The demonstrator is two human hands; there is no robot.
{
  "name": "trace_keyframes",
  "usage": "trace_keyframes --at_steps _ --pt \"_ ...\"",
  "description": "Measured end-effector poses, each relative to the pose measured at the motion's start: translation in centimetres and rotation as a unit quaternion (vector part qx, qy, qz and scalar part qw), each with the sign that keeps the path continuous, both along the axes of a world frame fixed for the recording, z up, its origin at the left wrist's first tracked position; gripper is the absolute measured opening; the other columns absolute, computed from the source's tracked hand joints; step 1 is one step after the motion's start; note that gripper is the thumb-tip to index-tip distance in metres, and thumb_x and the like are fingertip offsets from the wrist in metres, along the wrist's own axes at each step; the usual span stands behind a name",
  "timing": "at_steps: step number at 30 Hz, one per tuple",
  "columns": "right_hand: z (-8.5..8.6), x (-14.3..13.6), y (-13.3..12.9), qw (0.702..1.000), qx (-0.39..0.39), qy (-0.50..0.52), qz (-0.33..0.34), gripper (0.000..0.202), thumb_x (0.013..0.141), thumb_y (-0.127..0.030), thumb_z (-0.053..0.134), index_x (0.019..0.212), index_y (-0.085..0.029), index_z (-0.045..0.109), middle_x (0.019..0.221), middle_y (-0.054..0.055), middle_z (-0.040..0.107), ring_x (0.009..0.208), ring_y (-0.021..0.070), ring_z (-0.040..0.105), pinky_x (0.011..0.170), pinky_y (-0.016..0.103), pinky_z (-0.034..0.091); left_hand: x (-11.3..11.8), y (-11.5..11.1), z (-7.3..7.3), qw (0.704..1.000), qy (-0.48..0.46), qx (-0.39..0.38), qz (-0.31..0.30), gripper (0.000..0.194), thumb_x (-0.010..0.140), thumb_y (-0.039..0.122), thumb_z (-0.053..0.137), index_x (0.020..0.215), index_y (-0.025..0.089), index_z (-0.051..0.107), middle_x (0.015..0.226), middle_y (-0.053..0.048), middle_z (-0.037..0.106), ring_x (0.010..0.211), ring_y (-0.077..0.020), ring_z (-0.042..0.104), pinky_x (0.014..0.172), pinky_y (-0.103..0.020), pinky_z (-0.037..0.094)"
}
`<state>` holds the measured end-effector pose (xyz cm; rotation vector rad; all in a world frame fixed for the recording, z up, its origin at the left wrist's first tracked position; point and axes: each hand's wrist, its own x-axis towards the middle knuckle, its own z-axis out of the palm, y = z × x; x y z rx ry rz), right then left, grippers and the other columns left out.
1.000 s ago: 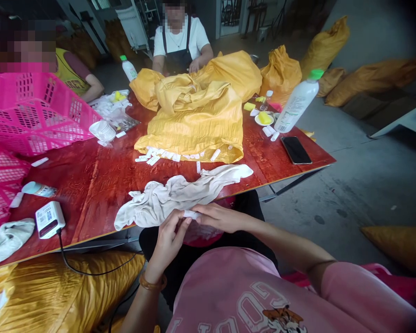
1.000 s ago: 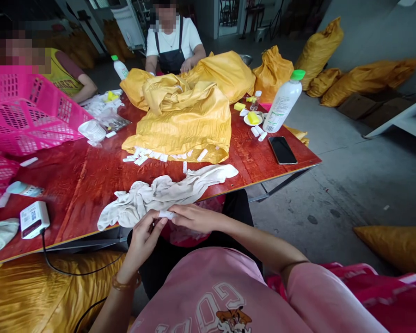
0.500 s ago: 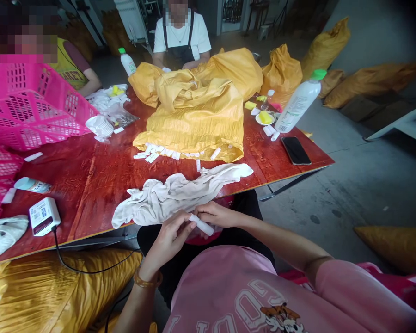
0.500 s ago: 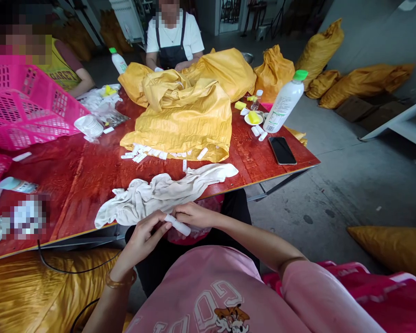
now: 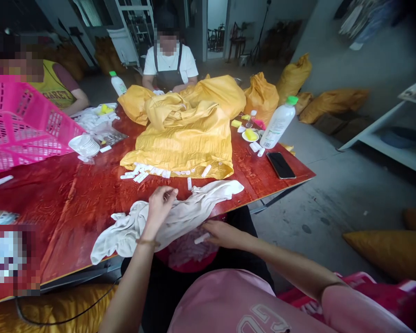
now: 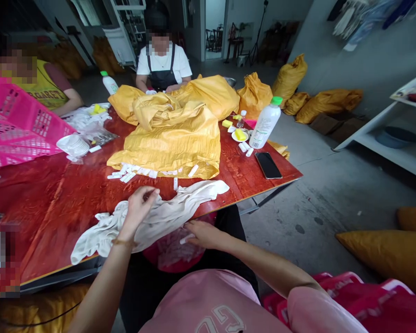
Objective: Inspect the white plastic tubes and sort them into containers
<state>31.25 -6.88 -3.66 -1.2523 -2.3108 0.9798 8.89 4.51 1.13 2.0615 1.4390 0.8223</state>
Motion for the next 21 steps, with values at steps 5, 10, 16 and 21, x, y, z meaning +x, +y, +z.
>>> trace_keyframes --at_steps 5,10,16,21 --pt "3.8 4.3 9.7 0.965 0.178 -0.126 -0.144 0.032 0.094 -0.005 0.043 0.118 -0.014 0.062 0.111 0.013 0.065 0.102 0.0209 0.062 0.088 0.032 0.049 5.9 5.0 -3.3 0.998 0.041 0.01 0.036 0.028 0.085 0.04 0.066 0.093 0.014 0.061 0.106 -0.018 0.062 0.106 -0.0334 0.057 0.089 -0.045 0.046" --pt "4.0 5.5 16.6 0.947 0.211 -0.202 -0.133 0.032 0.092 -0.001 0.043 0.112 -0.01 0.066 0.119 0.02 0.059 0.117 0.0296 0.053 0.1 0.045 0.042 4.2 3.4 -3.4 0.999 0.032 0.005 0.0 0.012 0.089 0.029 0.06 0.09 0.017 0.062 0.102 -0.012 0.064 0.104 -0.0269 0.059 0.092 -0.041 0.047" --pt "4.2 3.8 12.6 0.978 0.173 -0.056 -0.106 0.024 0.1 -0.024 0.046 0.116 -0.01 0.057 0.112 0.015 0.061 0.1 0.0231 0.059 0.092 0.037 0.047 -0.6 -2.2 0.8 0.996 -0.093 -0.011 0.008 0.031 0.095 0.042 0.054 0.112 0.018 0.064 0.111 -0.009 0.07 0.101 -0.0203 0.066 0.087 -0.031 0.051" --pt "5.0 0.6 5.4 0.978 0.049 0.196 -0.053 0.017 0.098 -0.024 0.048 0.11 -0.016 0.057 0.105 0.007 0.064 0.098 0.0182 0.061 0.088 0.03 0.046 -0.2 -7.3 3.5 0.986 -0.144 0.035 0.071 0.028 0.093 0.04 0.06 0.111 0.02 0.068 0.108 -0.006 0.072 0.095 -0.0193 0.067 0.083 -0.029 0.051"
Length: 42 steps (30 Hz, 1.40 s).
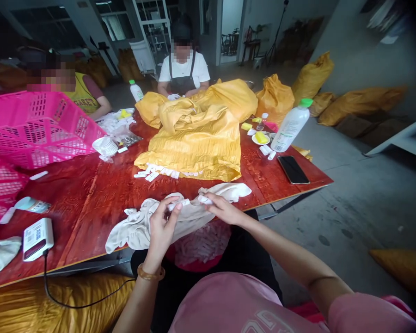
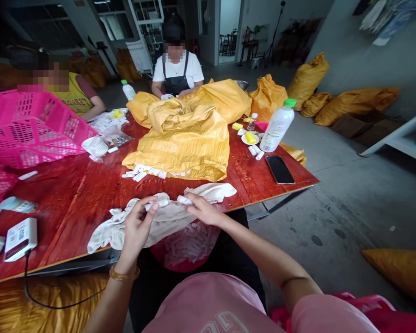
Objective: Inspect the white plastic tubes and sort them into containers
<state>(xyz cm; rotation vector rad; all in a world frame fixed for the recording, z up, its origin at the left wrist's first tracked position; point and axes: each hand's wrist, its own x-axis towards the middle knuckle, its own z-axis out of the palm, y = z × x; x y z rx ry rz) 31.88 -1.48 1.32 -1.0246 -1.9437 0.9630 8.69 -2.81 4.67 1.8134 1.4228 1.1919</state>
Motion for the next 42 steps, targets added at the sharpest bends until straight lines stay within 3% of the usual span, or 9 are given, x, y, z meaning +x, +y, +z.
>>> trace_keyframes --at_steps 7,12,14,17,22,31,36,40,42 --pt "1.1 -1.9 -4.2 0.999 -0.018 0.007 0.05 0.019 0.1 -0.031 0.049 0.104 -0.015 0.059 0.091 0.004 0.062 0.081 0.0155 0.059 0.074 0.025 0.047 0.4 -4.4 1.3 0.985 0.097 0.115 -0.082 0.018 0.094 0.028 0.06 0.109 0.021 0.069 0.097 -0.004 0.072 0.087 -0.0171 0.067 0.081 -0.027 0.051" --pt "1.3 -3.6 -5.7 0.976 0.159 -0.135 -0.052 0.021 0.101 -0.022 0.041 0.11 -0.016 0.058 0.1 0.011 0.06 0.096 0.0235 0.056 0.087 0.038 0.048 0.5 -5.9 0.5 0.995 0.057 0.026 -0.071 0.021 0.097 0.031 0.056 0.11 0.02 0.068 0.105 -0.006 0.072 0.098 -0.019 0.068 0.086 -0.028 0.051" --pt "1.5 -4.2 -6.0 0.98 0.149 -0.127 -0.04 0.02 0.1 -0.022 0.043 0.113 -0.016 0.057 0.104 0.012 0.059 0.099 0.0237 0.056 0.089 0.038 0.047 0.2 -6.3 0.1 0.997 0.037 -0.003 -0.074 0.028 0.101 0.032 0.047 0.119 0.02 0.065 0.108 -0.007 0.07 0.101 -0.019 0.066 0.089 -0.029 0.05" --pt "2.0 -4.5 -6.2 0.998 0.034 -0.052 0.029 0.016 0.1 -0.028 0.048 0.105 -0.016 0.057 0.095 0.006 0.06 0.085 0.0178 0.058 0.079 0.029 0.047 -0.8 -6.4 -0.1 0.996 0.016 -0.027 -0.085 0.032 0.101 0.031 0.046 0.128 0.021 0.06 0.1 -0.005 0.068 0.09 -0.0162 0.064 0.082 -0.027 0.05" --pt "2.6 -4.5 -6.3 0.974 -0.149 0.101 0.137 0.024 0.095 -0.038 0.058 0.096 -0.015 0.061 0.078 -0.001 0.055 0.069 0.0108 0.049 0.065 0.022 0.039 -2.6 -5.9 0.2 0.994 -0.007 0.033 -0.102 0.009 0.094 0.025 0.061 0.099 0.02 0.064 0.086 0.0 0.065 0.077 -0.0127 0.06 0.072 -0.022 0.046" --pt "1.8 -4.5 -6.4 0.769 -0.497 0.31 0.256 0.01 0.087 -0.027 0.056 0.089 -0.017 0.058 0.052 -0.012 0.024 0.044 0.0058 0.012 0.041 0.02 0.012 -1.4 -6.0 0.9 0.984 -0.026 -0.011 -0.176 0.025 0.099 0.022 0.049 0.077 0.018 0.058 0.072 0.001 0.057 0.07 -0.0115 0.052 0.069 -0.023 0.04" --pt "1.1 -5.1 -6.7 0.86 -0.399 0.274 0.161 0.015 0.084 -0.029 0.064 0.085 -0.017 0.056 0.058 -0.008 0.036 0.048 0.0054 0.027 0.044 0.018 0.021 -1.4 -6.5 -0.3 0.984 -0.037 -0.074 -0.156 0.029 0.1 0.027 0.047 0.074 0.018 0.055 0.07 0.001 0.053 0.067 -0.0121 0.051 0.065 -0.023 0.04" --pt "0.8 -5.2 -6.7 0.844 -0.421 0.256 0.212 0.013 0.091 -0.032 0.052 0.09 -0.019 0.051 0.056 -0.01 0.03 0.044 0.0062 0.022 0.043 0.019 0.021 -1.9 -7.0 -0.9 0.977 -0.018 -0.083 -0.195 0.014 0.099 0.028 0.051 0.1 0.02 0.061 0.088 -0.002 0.062 0.082 -0.0155 0.058 0.077 -0.026 0.045" --pt "1.0 -4.9 -6.3 0.89 -0.346 0.207 0.214 0.016 0.095 -0.031 0.043 0.094 -0.018 0.053 0.063 -0.006 0.045 0.049 0.0084 0.037 0.049 0.02 0.032 -2.3 -7.1 -0.9 0.973 0.006 -0.085 -0.216 0.012 0.099 0.027 0.052 0.105 0.021 0.06 0.09 -0.002 0.062 0.084 -0.0154 0.059 0.079 -0.026 0.045"
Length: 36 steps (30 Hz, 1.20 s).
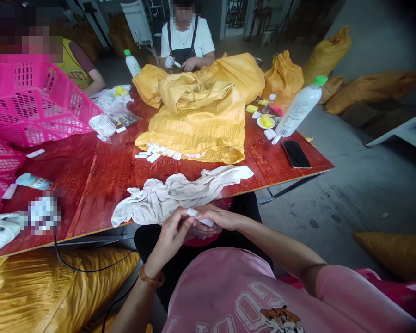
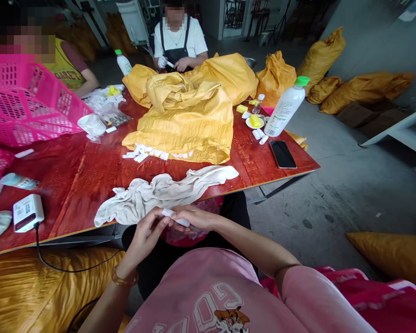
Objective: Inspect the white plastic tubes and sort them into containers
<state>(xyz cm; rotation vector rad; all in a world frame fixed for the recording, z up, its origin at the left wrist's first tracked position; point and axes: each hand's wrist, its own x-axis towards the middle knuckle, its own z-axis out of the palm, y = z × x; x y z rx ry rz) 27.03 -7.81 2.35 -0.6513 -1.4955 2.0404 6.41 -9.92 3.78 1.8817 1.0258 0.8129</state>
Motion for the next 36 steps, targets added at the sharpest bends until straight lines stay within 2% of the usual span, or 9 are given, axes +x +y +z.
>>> trace_keyframes --at_steps 4,7,11,14,17,23,27,31,36 --pt "1.4 0.8 1.1 0.937 0.31 -0.159 -0.03 0.016 0.098 -0.024 0.044 0.101 -0.017 0.058 0.092 0.005 0.062 0.08 0.0139 0.055 0.074 0.025 0.04 -0.7 0.2 0.3 0.999 0.044 0.017 -0.011 0.01 0.099 0.027 0.052 0.101 0.021 0.059 0.088 -0.001 0.059 0.082 -0.014 0.056 0.078 -0.025 0.043" --pt "2.0 1.0 1.7 0.893 0.388 -0.228 0.013 0.012 0.096 -0.02 0.048 0.09 -0.017 0.058 0.077 0.001 0.058 0.068 0.0118 0.05 0.065 0.023 0.034 -0.9 0.4 0.7 0.997 0.064 -0.01 -0.03 0.012 0.099 0.029 0.05 0.099 0.02 0.059 0.086 -0.001 0.058 0.08 -0.0141 0.055 0.076 -0.025 0.044" --pt "1.0 0.5 1.9 0.903 0.363 -0.231 -0.006 0.012 0.09 -0.019 0.057 0.078 -0.017 0.055 0.065 -0.002 0.052 0.059 0.0104 0.045 0.059 0.022 0.031 -0.5 0.4 1.0 0.996 0.069 -0.015 -0.048 0.016 0.1 0.031 0.049 0.097 0.02 0.059 0.085 -0.002 0.059 0.079 -0.015 0.055 0.075 -0.026 0.044" --pt "-0.4 0.2 1.4 0.96 0.215 -0.16 -0.083 0.015 0.094 -0.023 0.047 0.083 -0.017 0.056 0.069 0.0 0.057 0.06 0.012 0.052 0.06 0.022 0.038 -0.5 0.5 0.9 0.997 0.058 0.022 -0.038 0.013 0.099 0.029 0.05 0.101 0.02 0.059 0.085 -0.001 0.058 0.078 -0.0146 0.055 0.074 -0.025 0.044" --pt "-1.2 0.0 0.4 0.997 0.051 -0.04 -0.041 0.022 0.098 -0.032 0.037 0.099 -0.018 0.054 0.08 0.002 0.064 0.063 0.0127 0.058 0.065 0.025 0.046 -0.6 0.8 0.6 0.997 0.053 0.044 -0.018 0.011 0.098 0.027 0.053 0.1 0.02 0.06 0.085 -0.001 0.057 0.077 -0.0143 0.055 0.073 -0.025 0.043" --pt "-1.4 -0.7 -0.6 0.993 0.072 -0.014 -0.087 0.024 0.098 -0.036 0.045 0.084 -0.017 0.051 0.069 -0.003 0.048 0.058 0.0086 0.042 0.057 0.021 0.035 -0.6 1.5 0.5 0.997 0.049 0.05 -0.011 0.009 0.097 0.026 0.053 0.098 0.02 0.06 0.092 -0.004 0.055 0.086 -0.0164 0.054 0.078 -0.027 0.045" --pt "-1.8 -1.1 -0.6 0.997 -0.007 0.029 -0.073 0.023 0.097 -0.036 0.042 0.085 -0.017 0.049 0.063 -0.006 0.041 0.051 0.0079 0.033 0.049 0.021 0.03 -0.5 1.7 0.1 0.997 0.036 0.024 -0.058 0.01 0.098 0.024 0.052 0.099 0.02 0.061 0.094 -0.004 0.055 0.089 -0.0166 0.055 0.08 -0.027 0.045" --pt "-1.5 -0.5 0.1 0.988 0.123 -0.04 -0.079 0.027 0.099 -0.034 0.041 0.085 -0.016 0.054 0.069 -0.002 0.05 0.06 0.0099 0.044 0.059 0.022 0.036 -0.5 1.8 -0.2 0.998 0.023 0.029 -0.059 0.01 0.099 0.022 0.051 0.097 0.019 0.06 0.092 -0.004 0.054 0.088 -0.0159 0.054 0.079 -0.027 0.043" --pt "0.0 0.9 2.0 0.934 0.323 -0.151 -0.011 0.019 0.097 -0.022 0.046 0.081 -0.017 0.056 0.07 -0.002 0.05 0.064 0.0104 0.044 0.064 0.022 0.033 -0.4 1.7 0.3 0.995 0.048 -0.008 -0.082 0.014 0.099 0.025 0.051 0.088 0.019 0.057 0.085 -0.002 0.051 0.082 -0.0151 0.051 0.077 -0.027 0.042"
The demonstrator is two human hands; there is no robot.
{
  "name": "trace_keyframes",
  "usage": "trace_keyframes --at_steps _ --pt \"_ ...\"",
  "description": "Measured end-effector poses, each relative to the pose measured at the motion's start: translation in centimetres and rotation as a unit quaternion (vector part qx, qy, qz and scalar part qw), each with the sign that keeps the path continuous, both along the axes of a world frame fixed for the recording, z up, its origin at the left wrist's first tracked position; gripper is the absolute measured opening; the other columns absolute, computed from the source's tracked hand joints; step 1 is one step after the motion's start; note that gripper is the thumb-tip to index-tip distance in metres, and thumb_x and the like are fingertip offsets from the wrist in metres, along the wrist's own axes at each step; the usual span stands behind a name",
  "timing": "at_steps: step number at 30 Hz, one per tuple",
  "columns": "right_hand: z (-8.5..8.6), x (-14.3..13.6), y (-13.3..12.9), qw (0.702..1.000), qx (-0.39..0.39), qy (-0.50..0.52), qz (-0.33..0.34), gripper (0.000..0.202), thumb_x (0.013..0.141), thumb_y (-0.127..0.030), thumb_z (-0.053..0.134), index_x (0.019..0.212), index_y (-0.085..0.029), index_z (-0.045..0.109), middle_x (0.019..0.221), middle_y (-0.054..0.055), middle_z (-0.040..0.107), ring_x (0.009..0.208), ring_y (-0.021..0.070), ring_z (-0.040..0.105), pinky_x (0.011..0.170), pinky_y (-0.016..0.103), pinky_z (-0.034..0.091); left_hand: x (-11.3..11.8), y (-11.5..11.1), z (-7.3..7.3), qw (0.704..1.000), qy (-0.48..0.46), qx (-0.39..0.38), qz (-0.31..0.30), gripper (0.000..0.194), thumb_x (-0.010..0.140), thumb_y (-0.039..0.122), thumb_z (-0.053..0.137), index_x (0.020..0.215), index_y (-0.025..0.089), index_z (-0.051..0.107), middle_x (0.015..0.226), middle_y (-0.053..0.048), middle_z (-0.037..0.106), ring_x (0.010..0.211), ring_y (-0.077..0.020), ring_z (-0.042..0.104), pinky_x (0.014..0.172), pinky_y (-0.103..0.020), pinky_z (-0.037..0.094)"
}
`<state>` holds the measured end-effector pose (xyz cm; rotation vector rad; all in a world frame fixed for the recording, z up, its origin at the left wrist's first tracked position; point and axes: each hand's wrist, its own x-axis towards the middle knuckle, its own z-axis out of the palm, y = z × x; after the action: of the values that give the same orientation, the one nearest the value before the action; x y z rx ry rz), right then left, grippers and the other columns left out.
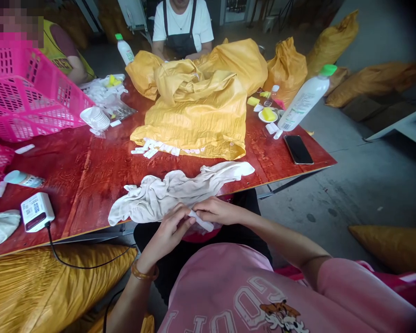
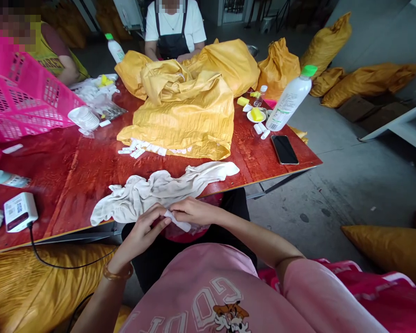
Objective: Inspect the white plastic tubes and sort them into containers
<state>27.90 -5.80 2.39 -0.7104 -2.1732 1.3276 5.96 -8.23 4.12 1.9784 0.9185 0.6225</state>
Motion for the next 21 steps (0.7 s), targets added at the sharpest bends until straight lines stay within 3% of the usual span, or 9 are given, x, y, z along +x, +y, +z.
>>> trace_keyframes --at_steps 3,5,9,12,15,17,19,21 --pt "0.2 0.1 0.7 0.999 0.008 -0.008 0.036 0.016 0.091 -0.017 0.053 0.075 -0.018 0.053 0.065 -0.005 0.045 0.059 0.0087 0.04 0.06 0.021 0.03 -0.1 -0.1 0.4 1.0 0.002 -0.021 -0.013 0.015 0.099 0.028 0.052 0.089 0.019 0.059 0.084 -0.002 0.053 0.08 -0.0151 0.051 0.075 -0.026 0.042" --pt "-0.2 -0.2 0.7 0.999 -0.027 0.008 0.027 0.016 0.088 -0.016 0.055 0.072 -0.017 0.054 0.063 -0.005 0.046 0.058 0.0087 0.04 0.059 0.02 0.031 -0.1 -0.1 0.6 1.0 -0.004 -0.018 -0.016 0.014 0.098 0.028 0.053 0.09 0.019 0.061 0.084 -0.002 0.054 0.08 -0.0154 0.051 0.075 -0.026 0.042" --pt "-1.1 -0.5 -0.1 0.976 -0.2 0.087 -0.018 0.018 0.093 -0.026 0.046 0.084 -0.016 0.059 0.075 0.0 0.058 0.065 0.0114 0.051 0.064 0.022 0.041 -0.4 0.0 0.7 1.0 -0.007 -0.007 -0.014 0.016 0.099 0.028 0.051 0.095 0.02 0.063 0.085 -0.003 0.054 0.081 -0.0162 0.052 0.076 -0.027 0.043" --pt "-1.2 -0.4 -1.3 0.95 -0.293 0.102 0.03 0.019 0.096 -0.031 0.044 0.102 -0.018 0.056 0.082 0.001 0.061 0.067 0.012 0.053 0.065 0.023 0.044 -0.4 -0.3 0.2 1.0 -0.006 0.014 0.01 0.014 0.098 0.027 0.051 0.096 0.02 0.063 0.09 -0.005 0.054 0.087 -0.0172 0.054 0.08 -0.027 0.045" --pt "-1.8 -0.6 -2.4 0.973 -0.222 0.057 -0.012 0.008 0.091 -0.024 0.051 0.096 -0.018 0.053 0.082 0.0 0.056 0.07 0.0123 0.05 0.066 0.023 0.042 0.0 -1.1 -0.6 0.999 0.005 0.037 0.03 0.01 0.095 0.024 0.056 0.101 0.02 0.062 0.105 -0.008 0.053 0.1 -0.0196 0.054 0.088 -0.03 0.046" --pt "-3.1 -1.0 -2.9 0.985 -0.155 0.027 -0.064 0.006 0.09 -0.019 0.05 0.094 -0.018 0.054 0.085 0.001 0.056 0.075 0.0134 0.051 0.069 0.024 0.042 -0.1 -1.1 -1.1 1.0 0.015 0.026 -0.006 0.017 0.092 0.026 0.06 0.108 0.021 0.063 0.115 -0.01 0.053 0.109 -0.0213 0.054 0.095 -0.033 0.047" --pt "-4.9 -1.4 -3.2 0.988 -0.132 -0.025 -0.081 0.015 0.089 -0.016 0.047 0.102 -0.019 0.056 0.091 0.002 0.06 0.079 0.0151 0.055 0.074 0.027 0.044 -0.9 0.5 -1.5 0.998 0.022 0.009 -0.056 0.021 0.09 0.031 0.064 0.109 0.022 0.066 0.12 -0.01 0.056 0.113 -0.0221 0.055 0.098 -0.034 0.047" --pt "-6.8 -1.7 -3.4 0.983 -0.122 -0.093 -0.098 0.026 0.087 -0.014 0.047 0.11 -0.019 0.057 0.098 0.005 0.063 0.086 0.0194 0.06 0.081 0.033 0.047 -2.6 4.4 -1.8 0.999 0.038 0.016 -0.014 0.023 0.092 0.038 0.06 0.106 0.022 0.069 0.117 -0.009 0.061 0.11 -0.0217 0.059 0.096 -0.034 0.049"
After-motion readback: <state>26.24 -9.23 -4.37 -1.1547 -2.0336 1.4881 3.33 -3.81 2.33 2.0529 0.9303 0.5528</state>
